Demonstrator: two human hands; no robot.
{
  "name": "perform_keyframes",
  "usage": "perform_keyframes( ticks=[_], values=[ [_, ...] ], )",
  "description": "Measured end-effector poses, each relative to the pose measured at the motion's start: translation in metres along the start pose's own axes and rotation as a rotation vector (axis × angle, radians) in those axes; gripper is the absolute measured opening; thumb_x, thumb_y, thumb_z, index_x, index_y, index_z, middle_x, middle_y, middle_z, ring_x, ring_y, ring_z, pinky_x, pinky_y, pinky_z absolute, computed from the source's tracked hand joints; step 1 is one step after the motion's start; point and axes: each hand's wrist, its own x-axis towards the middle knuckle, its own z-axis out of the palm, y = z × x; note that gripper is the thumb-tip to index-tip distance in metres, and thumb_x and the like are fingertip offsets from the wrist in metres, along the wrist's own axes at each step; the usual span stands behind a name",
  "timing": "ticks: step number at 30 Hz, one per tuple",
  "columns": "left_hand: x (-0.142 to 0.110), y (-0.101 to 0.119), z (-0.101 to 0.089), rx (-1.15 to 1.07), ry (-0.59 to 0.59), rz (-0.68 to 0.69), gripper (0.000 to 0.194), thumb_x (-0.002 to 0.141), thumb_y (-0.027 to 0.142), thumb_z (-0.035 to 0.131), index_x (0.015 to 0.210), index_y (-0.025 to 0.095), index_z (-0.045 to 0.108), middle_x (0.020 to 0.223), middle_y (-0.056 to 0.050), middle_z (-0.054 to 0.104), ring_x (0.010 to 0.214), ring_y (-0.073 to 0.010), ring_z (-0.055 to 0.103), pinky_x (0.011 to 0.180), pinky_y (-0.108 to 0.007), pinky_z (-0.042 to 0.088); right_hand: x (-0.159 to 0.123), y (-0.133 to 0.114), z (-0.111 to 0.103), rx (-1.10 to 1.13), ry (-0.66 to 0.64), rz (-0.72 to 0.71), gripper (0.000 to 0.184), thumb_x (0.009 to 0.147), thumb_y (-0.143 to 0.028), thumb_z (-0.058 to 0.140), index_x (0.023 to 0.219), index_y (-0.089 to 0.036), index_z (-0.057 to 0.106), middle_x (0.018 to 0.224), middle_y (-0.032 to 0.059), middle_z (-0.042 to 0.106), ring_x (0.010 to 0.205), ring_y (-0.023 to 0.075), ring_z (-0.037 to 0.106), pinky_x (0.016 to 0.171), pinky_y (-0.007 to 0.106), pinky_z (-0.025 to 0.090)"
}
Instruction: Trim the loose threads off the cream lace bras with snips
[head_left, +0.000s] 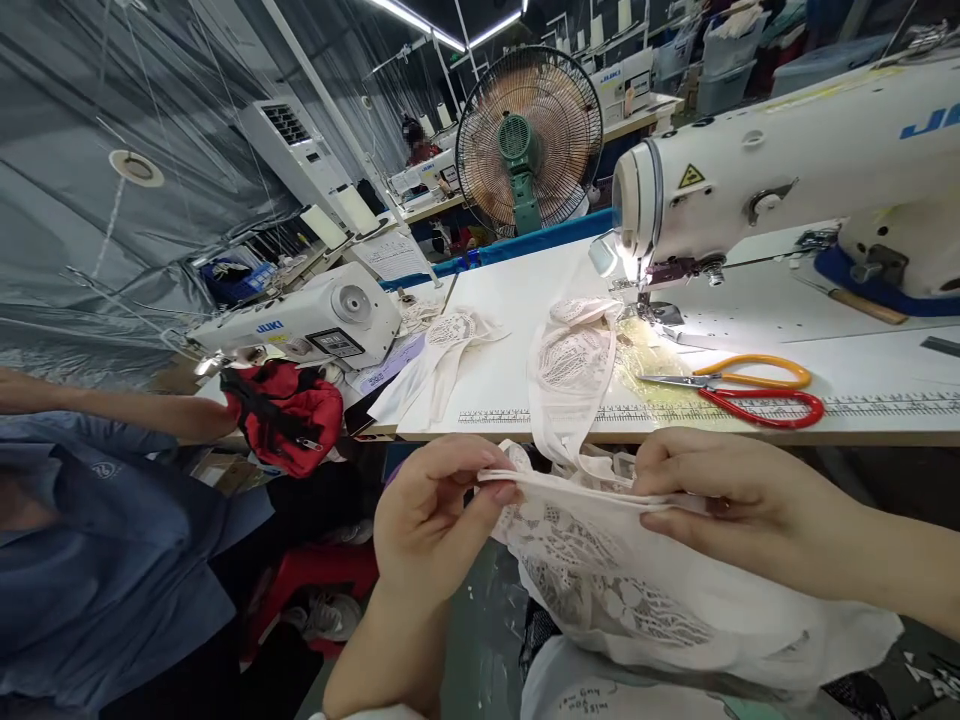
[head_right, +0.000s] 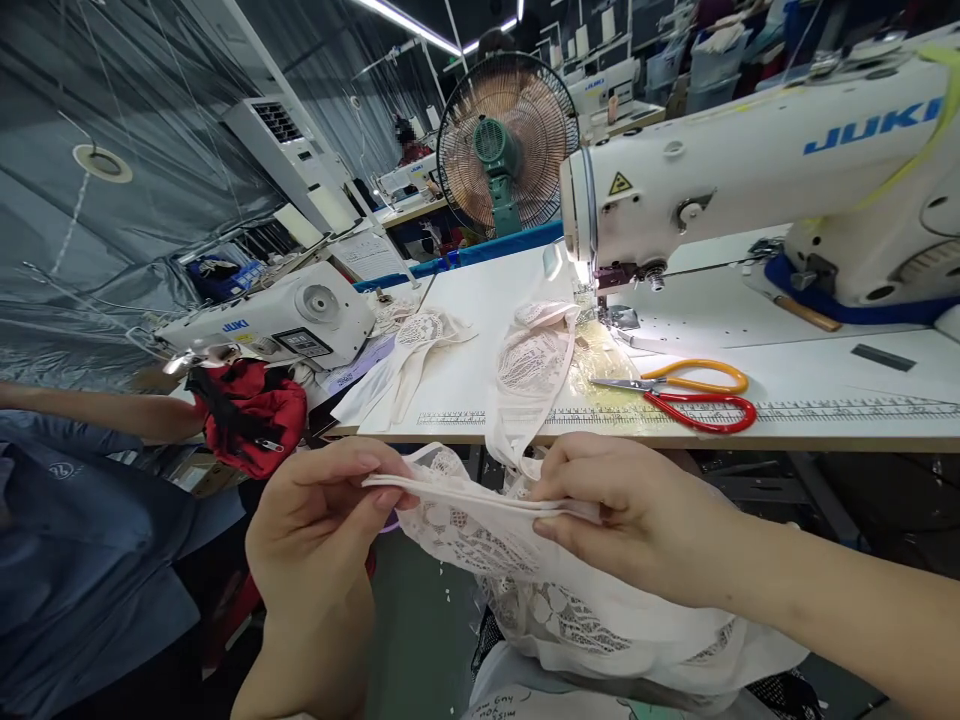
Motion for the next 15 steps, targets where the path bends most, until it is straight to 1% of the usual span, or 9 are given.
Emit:
perform_keyframes(
  ticks=[2,4,7,10,12,14,15],
  values=[
    [0.0,-0.001,0.0,-0.021,-0.038,0.001,0.03,0.074,-0.003,0.063,0.094,0.019,0.063,0.081,-0.002,0.067,0.064,-0.0114,0.066,0.049,-0.017,0.055,-0.001,0.0,0.002,0.017,-0.006,0.045,0.01,0.089,-0.025,0.057,0.085,-0.024,0.067,0.077,0.0009,0.056,0.05,0.0094,0.048,0.041,0.019,0.039],
    [-0.001,-0.002,0.0,-0.03,-0.047,-0.015,0.03,0.075,-0.005,0.061,0.092,0.02,0.063,0.082,-0.002,0.067,0.065,-0.0108,0.066,0.051,-0.018,0.056,-0.001,0.001,0.002,0.012,-0.026,0.068,0.012,0.089,-0.025,0.055,0.084,-0.023,0.067,0.077,0.002,0.056,0.055,0.0111,0.051,0.043,0.019,0.04],
    [-0.003,-0.007,-0.001,-0.021,-0.047,-0.029,0.028,0.075,-0.004,0.063,0.09,0.02,0.064,0.083,-0.003,0.067,0.073,-0.013,0.068,0.054,-0.019,0.057,-0.003,0.007,0.003,-0.018,-0.068,0.085,0.015,0.09,-0.026,0.052,0.082,-0.023,0.065,0.078,0.0034,0.057,0.06,0.0134,0.054,0.045,0.02,0.043],
    [-0.005,-0.011,-0.002,-0.033,-0.093,-0.021,0.024,0.075,0.0,0.065,0.088,0.02,0.064,0.088,-0.004,0.069,0.082,-0.0151,0.068,0.059,-0.021,0.057,-0.01,0.013,0.006,-0.053,-0.058,0.084,0.02,0.092,-0.033,0.051,0.078,-0.024,0.063,0.079,0.0049,0.059,0.063,0.0163,0.057,0.046,0.022,0.046],
    [-0.006,-0.014,-0.003,-0.059,-0.111,-0.06,0.021,0.075,0.002,0.066,0.085,0.019,0.063,0.091,-0.005,0.071,0.083,-0.015,0.068,0.063,-0.022,0.056,-0.015,0.017,0.01,-0.068,-0.064,0.104,0.021,0.092,-0.036,0.051,0.078,-0.024,0.063,0.081,0.0059,0.06,0.069,0.0183,0.06,0.047,0.022,0.047],
    [-0.006,-0.016,-0.004,-0.084,-0.118,-0.124,0.016,0.075,0.004,0.067,0.081,0.017,0.061,0.093,-0.007,0.072,0.084,-0.0152,0.068,0.065,-0.022,0.055,-0.019,0.019,0.016,-0.082,-0.048,0.126,0.025,0.094,-0.036,0.047,0.078,-0.026,0.063,0.082,0.0055,0.06,0.073,0.019,0.061,0.052,0.024,0.049],
    [-0.006,-0.016,-0.004,-0.093,-0.119,-0.158,0.014,0.075,0.005,0.067,0.079,0.016,0.06,0.093,-0.008,0.072,0.084,-0.0155,0.068,0.065,-0.022,0.055,-0.02,0.019,0.018,-0.102,-0.01,0.124,0.028,0.095,-0.037,0.045,0.077,-0.027,0.064,0.082,0.0053,0.061,0.073,0.0193,0.061,0.054,0.024,0.05]
  ],
)
